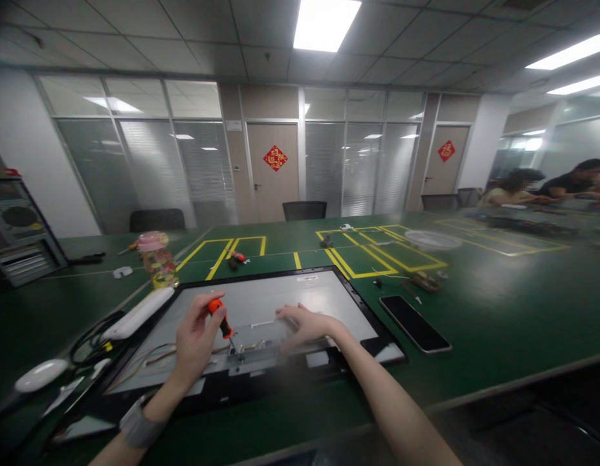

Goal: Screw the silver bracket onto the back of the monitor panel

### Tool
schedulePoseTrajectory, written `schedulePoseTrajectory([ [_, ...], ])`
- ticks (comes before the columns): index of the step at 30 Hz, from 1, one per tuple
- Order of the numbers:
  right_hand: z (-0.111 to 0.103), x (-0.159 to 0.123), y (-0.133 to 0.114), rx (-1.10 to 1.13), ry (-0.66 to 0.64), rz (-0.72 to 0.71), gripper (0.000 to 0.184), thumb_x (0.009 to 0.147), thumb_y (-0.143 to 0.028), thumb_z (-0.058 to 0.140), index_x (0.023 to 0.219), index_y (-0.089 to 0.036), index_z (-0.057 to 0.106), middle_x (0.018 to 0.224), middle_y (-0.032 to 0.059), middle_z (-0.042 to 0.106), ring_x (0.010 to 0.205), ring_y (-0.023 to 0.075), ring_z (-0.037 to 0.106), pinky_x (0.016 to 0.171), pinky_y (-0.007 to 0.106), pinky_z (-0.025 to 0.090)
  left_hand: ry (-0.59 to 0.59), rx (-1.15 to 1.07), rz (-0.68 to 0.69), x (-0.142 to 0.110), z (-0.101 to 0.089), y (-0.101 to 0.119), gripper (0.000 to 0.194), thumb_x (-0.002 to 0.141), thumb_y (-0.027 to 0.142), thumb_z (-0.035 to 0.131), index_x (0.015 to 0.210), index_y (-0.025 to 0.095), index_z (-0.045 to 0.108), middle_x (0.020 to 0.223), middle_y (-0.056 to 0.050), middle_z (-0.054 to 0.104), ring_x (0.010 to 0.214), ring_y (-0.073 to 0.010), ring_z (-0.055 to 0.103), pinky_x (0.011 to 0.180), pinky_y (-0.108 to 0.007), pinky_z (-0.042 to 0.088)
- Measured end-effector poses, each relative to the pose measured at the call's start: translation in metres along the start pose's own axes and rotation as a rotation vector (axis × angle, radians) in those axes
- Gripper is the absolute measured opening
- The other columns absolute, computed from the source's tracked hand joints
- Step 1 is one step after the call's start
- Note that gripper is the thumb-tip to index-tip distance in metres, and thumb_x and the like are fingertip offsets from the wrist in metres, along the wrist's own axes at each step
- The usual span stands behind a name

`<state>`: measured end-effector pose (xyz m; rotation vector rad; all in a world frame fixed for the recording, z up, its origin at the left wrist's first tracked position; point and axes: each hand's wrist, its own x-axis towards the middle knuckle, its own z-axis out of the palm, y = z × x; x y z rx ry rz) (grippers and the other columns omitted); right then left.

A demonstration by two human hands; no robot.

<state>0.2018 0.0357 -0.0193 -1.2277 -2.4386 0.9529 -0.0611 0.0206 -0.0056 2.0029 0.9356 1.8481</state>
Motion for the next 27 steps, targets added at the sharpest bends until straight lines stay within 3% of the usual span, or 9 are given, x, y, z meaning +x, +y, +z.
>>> schedulePoseTrajectory([
  [6,-0.001,-0.001,0.0,0.0,-0.004,0.003,0.087,0.062,-0.067,0.072,0.134,-0.027,0.042,0.152,0.0048,0.03,0.142,0.0286,0.016,0.118,0.044,-0.004,-0.059,-0.039,-0.061,0.0,-0.001,0.007,0.031,0.093,0.032,0.042,0.114,0.02,0.061,0.099,-0.006,0.062,0.092,-0.0176,0.057,0.082,-0.03,0.045],
  [13,-0.001,-0.002,-0.001,0.012,-0.001,-0.013,0.088,0.061,-0.069,0.07,0.133,-0.026,0.044,0.152,0.0066,0.03,0.142,0.0297,0.016,0.117,0.045,-0.005,-0.027,-0.033,-0.007,0.0,0.003,0.0,0.024,0.085,0.031,0.058,0.106,0.021,0.063,0.086,-0.002,0.055,0.079,-0.0149,0.055,0.076,-0.028,0.046],
  [27,-0.001,-0.002,0.001,0.014,0.001,-0.007,0.089,0.059,-0.069,0.071,0.133,-0.027,0.044,0.152,0.0062,0.03,0.142,0.0295,0.015,0.117,0.046,-0.003,-0.07,0.023,-0.013,0.001,0.003,0.009,0.026,0.089,0.029,0.05,0.112,0.021,0.06,0.089,-0.004,0.055,0.083,-0.0167,0.054,0.078,-0.029,0.046],
])
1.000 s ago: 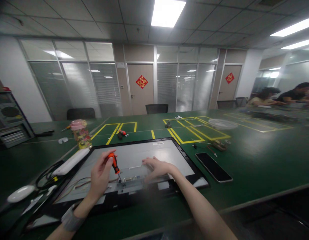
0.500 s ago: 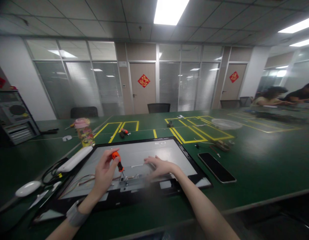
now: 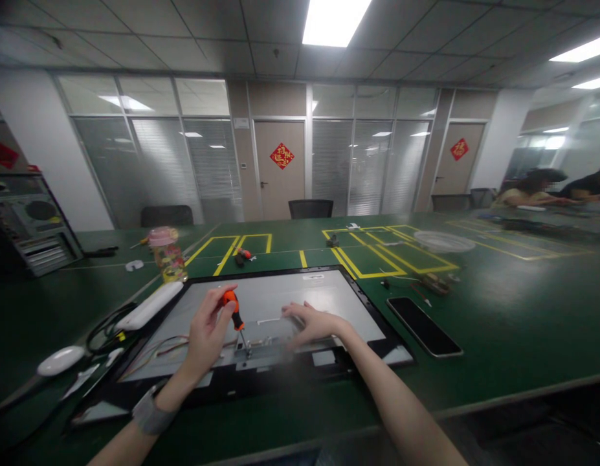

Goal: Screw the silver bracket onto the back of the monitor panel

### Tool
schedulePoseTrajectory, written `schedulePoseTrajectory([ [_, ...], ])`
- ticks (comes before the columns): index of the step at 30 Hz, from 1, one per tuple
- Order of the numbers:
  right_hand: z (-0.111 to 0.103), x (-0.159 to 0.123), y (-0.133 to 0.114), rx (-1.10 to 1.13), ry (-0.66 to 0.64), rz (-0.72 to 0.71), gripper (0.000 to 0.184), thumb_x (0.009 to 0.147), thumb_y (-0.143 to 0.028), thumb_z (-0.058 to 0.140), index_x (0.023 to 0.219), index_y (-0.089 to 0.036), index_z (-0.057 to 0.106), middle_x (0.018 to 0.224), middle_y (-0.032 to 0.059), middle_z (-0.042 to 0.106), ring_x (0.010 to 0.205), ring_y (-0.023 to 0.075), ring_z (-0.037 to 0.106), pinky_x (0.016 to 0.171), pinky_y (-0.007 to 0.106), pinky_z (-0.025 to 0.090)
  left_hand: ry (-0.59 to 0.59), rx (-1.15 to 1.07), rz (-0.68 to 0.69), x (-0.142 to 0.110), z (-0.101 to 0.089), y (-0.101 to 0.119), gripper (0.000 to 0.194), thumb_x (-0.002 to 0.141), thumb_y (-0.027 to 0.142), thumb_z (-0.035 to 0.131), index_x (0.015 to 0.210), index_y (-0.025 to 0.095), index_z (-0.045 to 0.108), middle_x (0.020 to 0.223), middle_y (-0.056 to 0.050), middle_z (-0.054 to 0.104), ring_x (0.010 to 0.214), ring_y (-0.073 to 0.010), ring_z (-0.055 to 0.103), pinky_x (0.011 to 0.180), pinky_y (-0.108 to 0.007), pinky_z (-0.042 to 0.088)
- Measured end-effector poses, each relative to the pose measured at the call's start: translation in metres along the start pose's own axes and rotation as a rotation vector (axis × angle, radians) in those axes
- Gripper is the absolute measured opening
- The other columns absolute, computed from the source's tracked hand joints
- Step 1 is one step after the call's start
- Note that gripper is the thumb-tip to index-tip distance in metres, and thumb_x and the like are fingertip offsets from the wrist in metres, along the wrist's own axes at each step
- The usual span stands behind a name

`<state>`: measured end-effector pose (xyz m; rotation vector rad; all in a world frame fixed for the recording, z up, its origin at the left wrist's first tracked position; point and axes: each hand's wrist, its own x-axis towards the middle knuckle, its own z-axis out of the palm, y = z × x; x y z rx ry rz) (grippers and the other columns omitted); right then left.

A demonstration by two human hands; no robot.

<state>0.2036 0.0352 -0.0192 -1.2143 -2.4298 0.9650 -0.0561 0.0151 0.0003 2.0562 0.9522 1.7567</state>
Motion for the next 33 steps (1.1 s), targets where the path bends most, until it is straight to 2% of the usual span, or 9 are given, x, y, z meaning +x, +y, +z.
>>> schedulePoseTrajectory([
  [6,0.0004,0.0001,0.0004,0.001,0.004,0.004,0.088,0.06,-0.068,0.072,0.132,-0.026,0.045,0.152,0.0062,0.03,0.142,0.0296,0.015,0.117,0.045,-0.002,-0.036,-0.072,-0.062,-0.0045,-0.002,-0.0028,0.033,0.093,0.029,0.038,0.121,0.02,0.054,0.097,-0.006,0.061,0.082,-0.016,0.06,0.075,-0.029,0.049],
  [10,0.0011,0.0014,0.0026,-0.005,0.007,0.001,0.086,0.06,-0.066,0.073,0.132,-0.025,0.045,0.151,0.0082,0.031,0.142,0.0291,0.016,0.117,0.046,-0.003,0.001,-0.015,0.019,-0.0044,-0.0016,-0.005,0.023,0.088,0.03,0.051,0.106,0.02,0.061,0.09,-0.004,0.057,0.081,-0.0166,0.056,0.077,-0.03,0.047],
  [13,0.0012,0.0015,0.0035,-0.01,0.005,0.001,0.086,0.061,-0.066,0.073,0.132,-0.026,0.045,0.151,0.0079,0.031,0.142,0.0298,0.016,0.117,0.047,-0.003,0.028,0.023,0.057,-0.0026,-0.0007,-0.005,0.021,0.084,0.028,0.059,0.103,0.021,0.062,0.084,-0.002,0.054,0.077,-0.0153,0.053,0.074,-0.028,0.047],
  [21,0.0,0.0,-0.0021,-0.007,0.0,0.014,0.088,0.06,-0.068,0.071,0.132,-0.024,0.044,0.152,0.0084,0.03,0.142,0.0291,0.015,0.117,0.046,-0.002,0.042,0.035,0.041,-0.0005,0.0004,-0.0068,0.023,0.086,0.027,0.057,0.108,0.021,0.06,0.086,-0.002,0.052,0.079,-0.0144,0.052,0.076,-0.027,0.046],
  [26,-0.0006,0.0003,-0.0035,-0.008,-0.002,-0.001,0.089,0.059,-0.071,0.07,0.132,-0.024,0.045,0.151,0.0083,0.031,0.141,0.0308,0.017,0.117,0.046,-0.004,0.036,-0.051,-0.022,-0.0028,0.0024,-0.009,0.03,0.087,0.027,0.054,0.117,0.02,0.055,0.092,-0.003,0.057,0.082,-0.0148,0.057,0.078,-0.028,0.047],
  [29,-0.0006,0.0001,-0.0028,-0.007,-0.005,-0.005,0.088,0.06,-0.07,0.07,0.132,-0.025,0.045,0.151,0.0074,0.031,0.142,0.0301,0.018,0.117,0.045,-0.005,0.009,-0.065,-0.015,-0.0035,0.0016,-0.0092,0.025,0.09,0.027,0.049,0.112,0.02,0.057,0.095,-0.005,0.059,0.085,-0.0158,0.058,0.079,-0.029,0.047],
  [33,-0.0005,-0.0003,-0.002,-0.004,-0.007,0.008,0.086,0.061,-0.068,0.071,0.132,-0.028,0.044,0.152,0.0052,0.03,0.143,0.0286,0.014,0.118,0.044,-0.003,0.05,-0.012,0.08,-0.0023,-0.0001,-0.0074,0.017,0.085,0.026,0.058,0.1,0.021,0.063,0.093,-0.004,0.054,0.085,-0.0159,0.055,0.078,-0.029,0.047],
])
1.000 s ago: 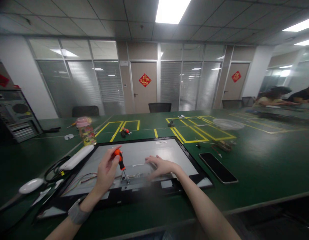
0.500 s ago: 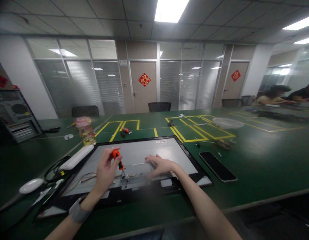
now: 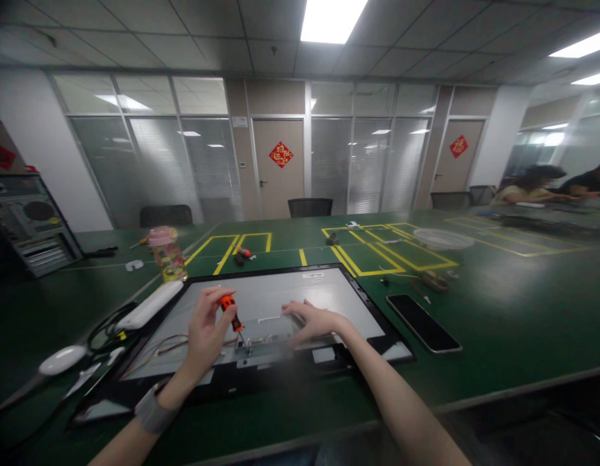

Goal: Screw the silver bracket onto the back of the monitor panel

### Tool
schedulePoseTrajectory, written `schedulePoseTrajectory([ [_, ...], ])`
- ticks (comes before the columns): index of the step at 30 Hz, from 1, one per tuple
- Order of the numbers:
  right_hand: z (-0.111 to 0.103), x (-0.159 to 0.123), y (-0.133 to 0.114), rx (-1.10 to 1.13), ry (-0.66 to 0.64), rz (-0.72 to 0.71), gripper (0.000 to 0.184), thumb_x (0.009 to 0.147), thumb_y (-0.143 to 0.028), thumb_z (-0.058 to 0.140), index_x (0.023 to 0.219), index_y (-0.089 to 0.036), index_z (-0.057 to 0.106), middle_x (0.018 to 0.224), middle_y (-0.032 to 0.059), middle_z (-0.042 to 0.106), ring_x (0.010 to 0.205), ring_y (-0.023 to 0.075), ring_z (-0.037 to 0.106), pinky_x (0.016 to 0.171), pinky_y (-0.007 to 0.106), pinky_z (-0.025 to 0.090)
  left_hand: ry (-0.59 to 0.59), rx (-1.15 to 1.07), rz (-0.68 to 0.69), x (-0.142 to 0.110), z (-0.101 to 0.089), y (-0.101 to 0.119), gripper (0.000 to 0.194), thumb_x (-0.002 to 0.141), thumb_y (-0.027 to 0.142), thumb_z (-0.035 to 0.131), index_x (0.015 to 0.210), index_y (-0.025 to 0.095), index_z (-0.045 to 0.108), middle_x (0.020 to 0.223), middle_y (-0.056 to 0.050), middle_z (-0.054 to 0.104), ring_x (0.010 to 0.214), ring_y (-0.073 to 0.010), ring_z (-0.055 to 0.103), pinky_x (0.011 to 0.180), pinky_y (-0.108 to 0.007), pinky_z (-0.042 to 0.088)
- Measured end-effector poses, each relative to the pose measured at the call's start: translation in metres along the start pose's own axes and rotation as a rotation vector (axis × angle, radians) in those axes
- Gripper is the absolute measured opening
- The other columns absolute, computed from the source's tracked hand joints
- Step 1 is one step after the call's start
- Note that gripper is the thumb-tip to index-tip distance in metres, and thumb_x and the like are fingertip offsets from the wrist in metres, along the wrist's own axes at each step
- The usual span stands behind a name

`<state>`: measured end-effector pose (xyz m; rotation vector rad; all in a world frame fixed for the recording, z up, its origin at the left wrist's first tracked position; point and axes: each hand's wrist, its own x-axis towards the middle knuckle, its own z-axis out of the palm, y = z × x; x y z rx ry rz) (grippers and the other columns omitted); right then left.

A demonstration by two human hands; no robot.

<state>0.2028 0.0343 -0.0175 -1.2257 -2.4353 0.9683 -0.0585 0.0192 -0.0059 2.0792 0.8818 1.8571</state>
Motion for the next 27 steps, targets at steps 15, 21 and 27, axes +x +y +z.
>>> schedulePoseTrajectory([
  [15,0.002,0.0018,0.0042,0.006,0.013,-0.003,0.085,0.061,-0.066,0.072,0.132,-0.027,0.045,0.152,0.0056,0.031,0.142,0.0295,0.015,0.117,0.045,-0.004,-0.002,0.005,-0.026,0.0005,0.001,0.0014,0.022,0.084,0.027,0.059,0.105,0.021,0.063,0.085,-0.003,0.054,0.079,-0.0152,0.054,0.076,-0.029,0.046],
  [21,0.0016,0.0014,0.0064,-0.005,-0.005,-0.006,0.084,0.064,-0.063,0.073,0.133,-0.026,0.043,0.152,0.0062,0.03,0.142,0.0285,0.014,0.117,0.045,-0.004,-0.036,-0.135,-0.148,-0.0004,0.0012,0.0041,0.027,0.092,0.028,0.043,0.113,0.02,0.057,0.093,-0.005,0.059,0.081,-0.0151,0.059,0.073,-0.028,0.048],
  [27,0.0005,-0.0004,0.0032,-0.004,0.001,0.018,0.086,0.062,-0.065,0.072,0.134,-0.027,0.043,0.152,0.0053,0.03,0.143,0.0299,0.012,0.118,0.046,-0.002,0.003,-0.025,-0.032,0.0009,0.002,0.0042,0.021,0.085,0.028,0.058,0.103,0.022,0.064,0.086,-0.002,0.054,0.08,-0.0154,0.054,0.076,-0.029,0.046],
])
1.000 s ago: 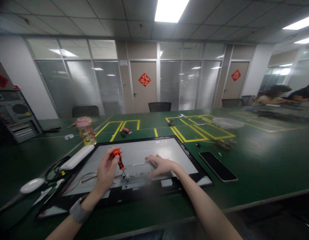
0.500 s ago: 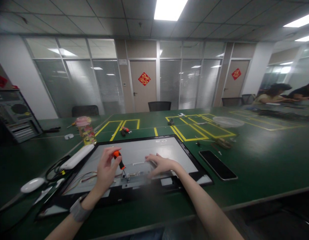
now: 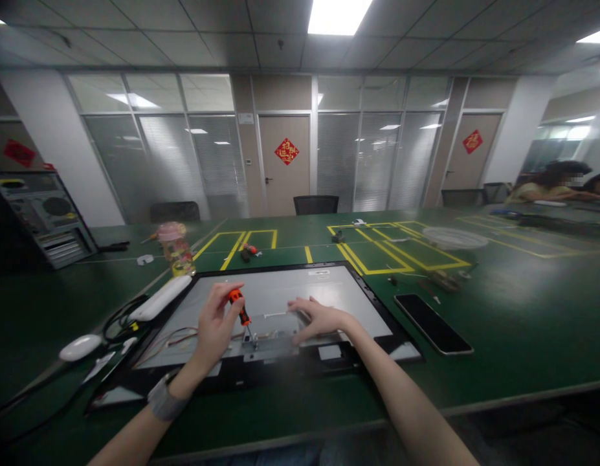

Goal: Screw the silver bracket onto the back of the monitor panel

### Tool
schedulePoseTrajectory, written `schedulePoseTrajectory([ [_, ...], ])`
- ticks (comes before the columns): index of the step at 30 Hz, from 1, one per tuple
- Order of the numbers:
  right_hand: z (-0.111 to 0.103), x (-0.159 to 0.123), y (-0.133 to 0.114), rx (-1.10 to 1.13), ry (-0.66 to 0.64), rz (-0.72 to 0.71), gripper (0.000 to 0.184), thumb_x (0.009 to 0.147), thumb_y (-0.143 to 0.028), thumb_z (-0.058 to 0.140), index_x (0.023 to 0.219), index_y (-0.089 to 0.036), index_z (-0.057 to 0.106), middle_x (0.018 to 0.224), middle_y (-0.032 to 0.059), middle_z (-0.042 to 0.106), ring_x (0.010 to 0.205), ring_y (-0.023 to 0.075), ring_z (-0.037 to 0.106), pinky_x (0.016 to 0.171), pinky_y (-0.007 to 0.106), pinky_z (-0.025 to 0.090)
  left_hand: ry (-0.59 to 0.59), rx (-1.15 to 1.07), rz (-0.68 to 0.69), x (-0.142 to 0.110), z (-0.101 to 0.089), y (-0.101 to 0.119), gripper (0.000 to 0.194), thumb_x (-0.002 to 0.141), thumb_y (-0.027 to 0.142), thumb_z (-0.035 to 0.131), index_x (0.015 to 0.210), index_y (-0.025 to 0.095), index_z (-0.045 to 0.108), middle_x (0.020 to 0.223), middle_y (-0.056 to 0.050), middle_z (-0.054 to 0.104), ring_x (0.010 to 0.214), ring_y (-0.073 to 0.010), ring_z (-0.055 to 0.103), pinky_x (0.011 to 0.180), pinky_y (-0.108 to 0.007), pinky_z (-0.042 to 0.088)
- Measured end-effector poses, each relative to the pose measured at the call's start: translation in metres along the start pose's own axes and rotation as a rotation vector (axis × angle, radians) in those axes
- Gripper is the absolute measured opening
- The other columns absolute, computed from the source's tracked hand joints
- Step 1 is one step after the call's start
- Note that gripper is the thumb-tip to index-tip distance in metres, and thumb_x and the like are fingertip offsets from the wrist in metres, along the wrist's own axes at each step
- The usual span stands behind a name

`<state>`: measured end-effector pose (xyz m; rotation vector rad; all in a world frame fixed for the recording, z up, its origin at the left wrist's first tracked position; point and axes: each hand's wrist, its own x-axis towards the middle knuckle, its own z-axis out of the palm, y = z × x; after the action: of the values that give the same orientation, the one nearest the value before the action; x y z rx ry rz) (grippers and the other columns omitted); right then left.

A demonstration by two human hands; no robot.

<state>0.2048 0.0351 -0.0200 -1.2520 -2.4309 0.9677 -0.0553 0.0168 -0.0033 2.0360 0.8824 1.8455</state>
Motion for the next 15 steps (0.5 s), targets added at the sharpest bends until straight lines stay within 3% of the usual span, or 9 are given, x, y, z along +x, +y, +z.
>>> schedulePoseTrajectory([
  [5,-0.0009,-0.0009,-0.0016,0.009,-0.01,0.0,0.086,0.063,-0.065,0.072,0.134,-0.027,0.043,0.152,0.0053,0.029,0.143,0.0301,0.011,0.117,0.047,-0.004,-0.038,-0.098,-0.11,-0.0008,-0.0009,0.0022,0.029,0.093,0.028,0.04,0.113,0.019,0.058,0.09,-0.004,0.057,0.077,-0.0147,0.056,0.072,-0.028,0.047],
  [11,-0.0009,-0.0007,-0.0011,0.019,-0.018,-0.011,0.083,0.064,-0.063,0.073,0.133,-0.026,0.043,0.153,0.0063,0.028,0.143,0.0297,0.01,0.117,0.048,-0.005,0.007,-0.005,-0.038,-0.0001,0.0007,0.0021,0.021,0.086,0.028,0.056,0.103,0.021,0.064,0.082,-0.001,0.052,0.077,-0.0138,0.052,0.074,-0.027,0.045],
  [15,-0.0011,-0.0015,-0.0021,0.019,-0.006,-0.004,0.084,0.062,-0.063,0.073,0.133,-0.027,0.044,0.152,0.0061,0.029,0.143,0.0307,0.011,0.117,0.048,-0.003,-0.009,-0.128,-0.159,-0.0008,0.0008,0.0044,0.029,0.092,0.03,0.043,0.115,0.02,0.057,0.086,-0.003,0.058,0.073,-0.0137,0.057,0.066,-0.026,0.048],
])
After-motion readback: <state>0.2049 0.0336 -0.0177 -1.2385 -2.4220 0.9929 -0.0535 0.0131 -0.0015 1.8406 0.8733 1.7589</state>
